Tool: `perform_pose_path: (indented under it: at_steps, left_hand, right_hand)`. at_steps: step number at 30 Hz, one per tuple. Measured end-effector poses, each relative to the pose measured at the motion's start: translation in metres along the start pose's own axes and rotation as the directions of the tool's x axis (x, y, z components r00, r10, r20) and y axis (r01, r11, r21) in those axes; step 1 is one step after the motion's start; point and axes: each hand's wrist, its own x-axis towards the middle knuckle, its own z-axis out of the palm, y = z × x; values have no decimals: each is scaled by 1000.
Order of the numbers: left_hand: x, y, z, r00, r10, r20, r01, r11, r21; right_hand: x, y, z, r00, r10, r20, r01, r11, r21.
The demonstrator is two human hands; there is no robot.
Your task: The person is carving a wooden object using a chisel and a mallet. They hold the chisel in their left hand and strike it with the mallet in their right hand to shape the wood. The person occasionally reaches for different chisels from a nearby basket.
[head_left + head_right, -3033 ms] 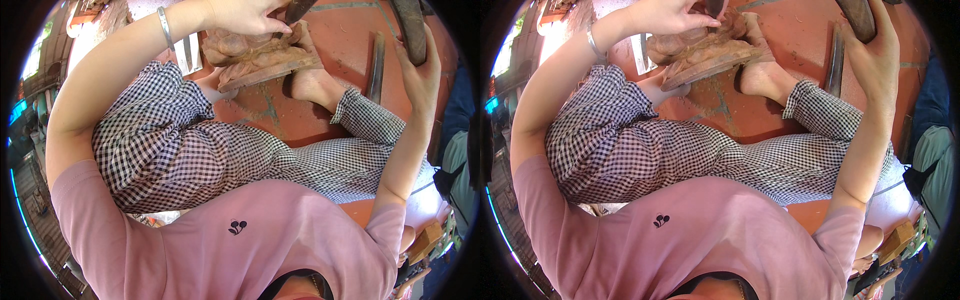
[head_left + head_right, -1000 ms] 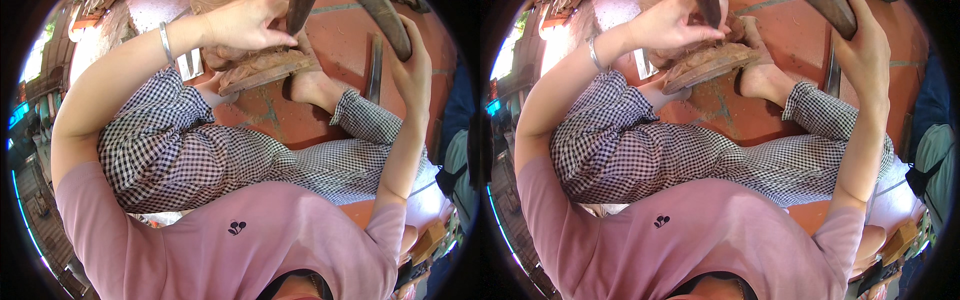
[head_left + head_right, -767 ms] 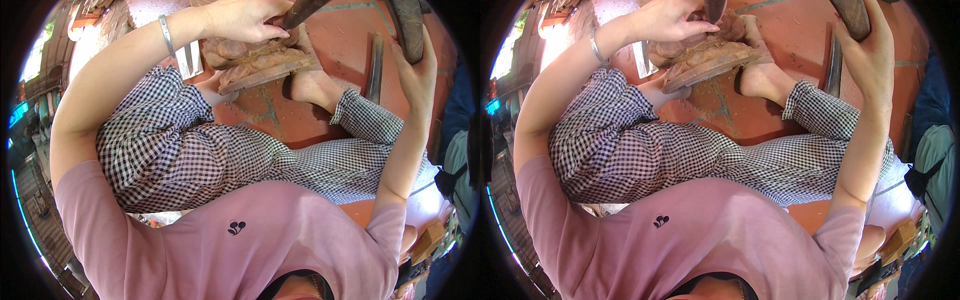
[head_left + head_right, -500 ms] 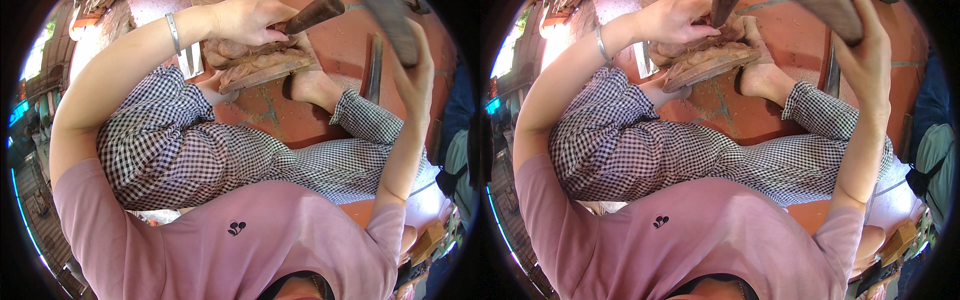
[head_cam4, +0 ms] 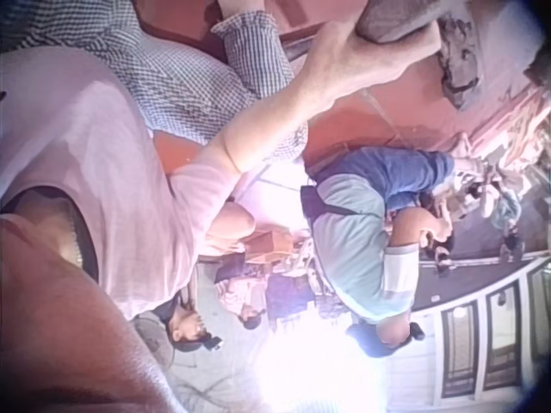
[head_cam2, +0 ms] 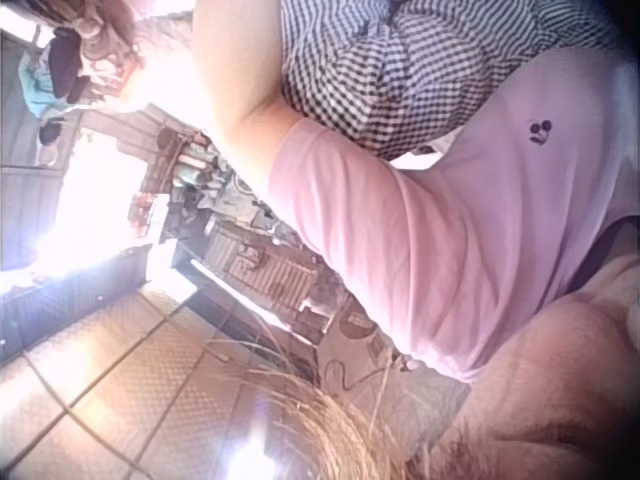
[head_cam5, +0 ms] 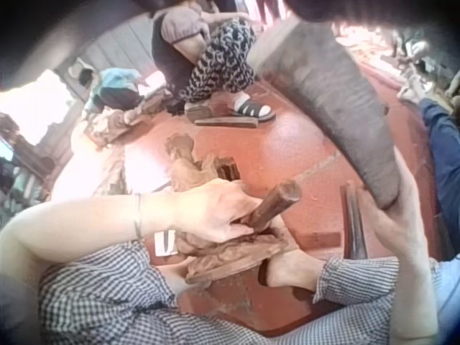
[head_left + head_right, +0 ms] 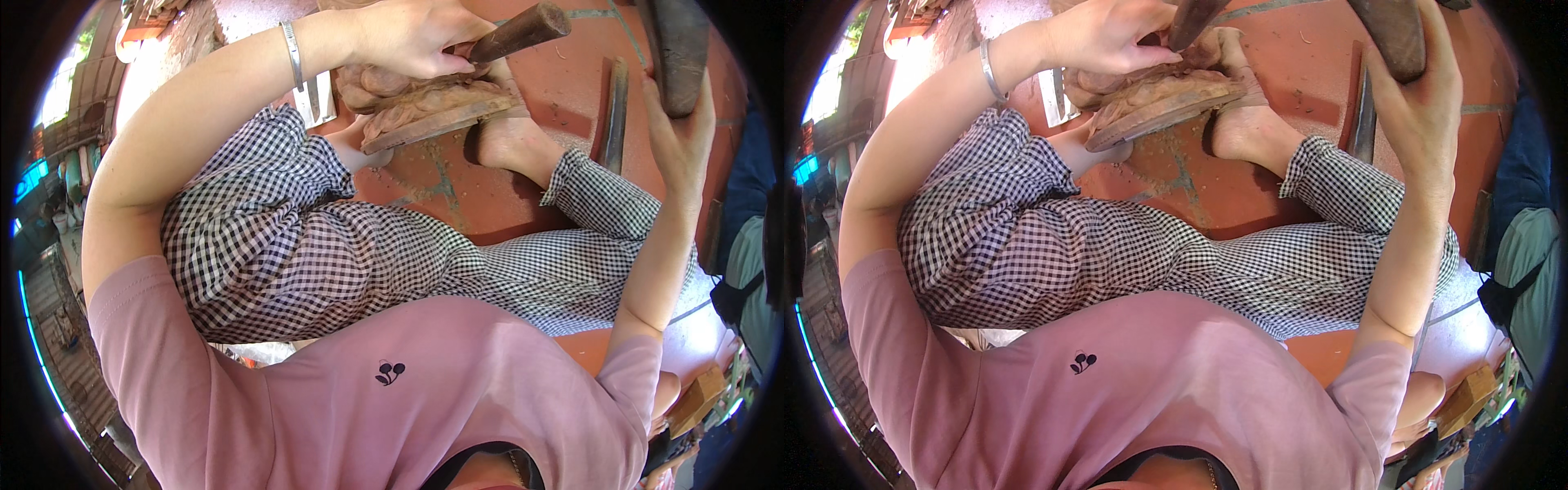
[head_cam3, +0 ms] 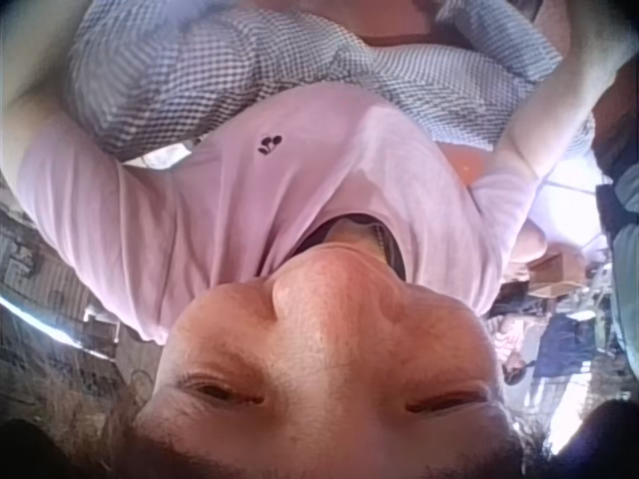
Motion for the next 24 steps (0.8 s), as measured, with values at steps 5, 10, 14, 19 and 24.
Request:
perform_pose_path:
  at_steps: [5,10,14,19,24]
  left_hand:
    - [-18,-1,2,986,-107,-130,72,967,-244]
    - [-59,-14,-11,758,-546,-357,333,795,-507]
    - [-79,-33,-4,871,-411,-268,181,777,-603]
    - [-81,-35,3,889,-405,-211,117,648,-752]
    - [-61,-49,-5,930,-192,-314,-40,796,-604]
  right_hand:
    - [6,-20,6,979,27,202,7,986,-165]
    - [7,-5,13,990,15,143,-14,1000,-7]
    - [9,2,17,991,77,105,-85,994,65]
    - [10,3,17,972,176,156,-186,981,53]
    - [12,3,25,952,232,200,-255,962,99]
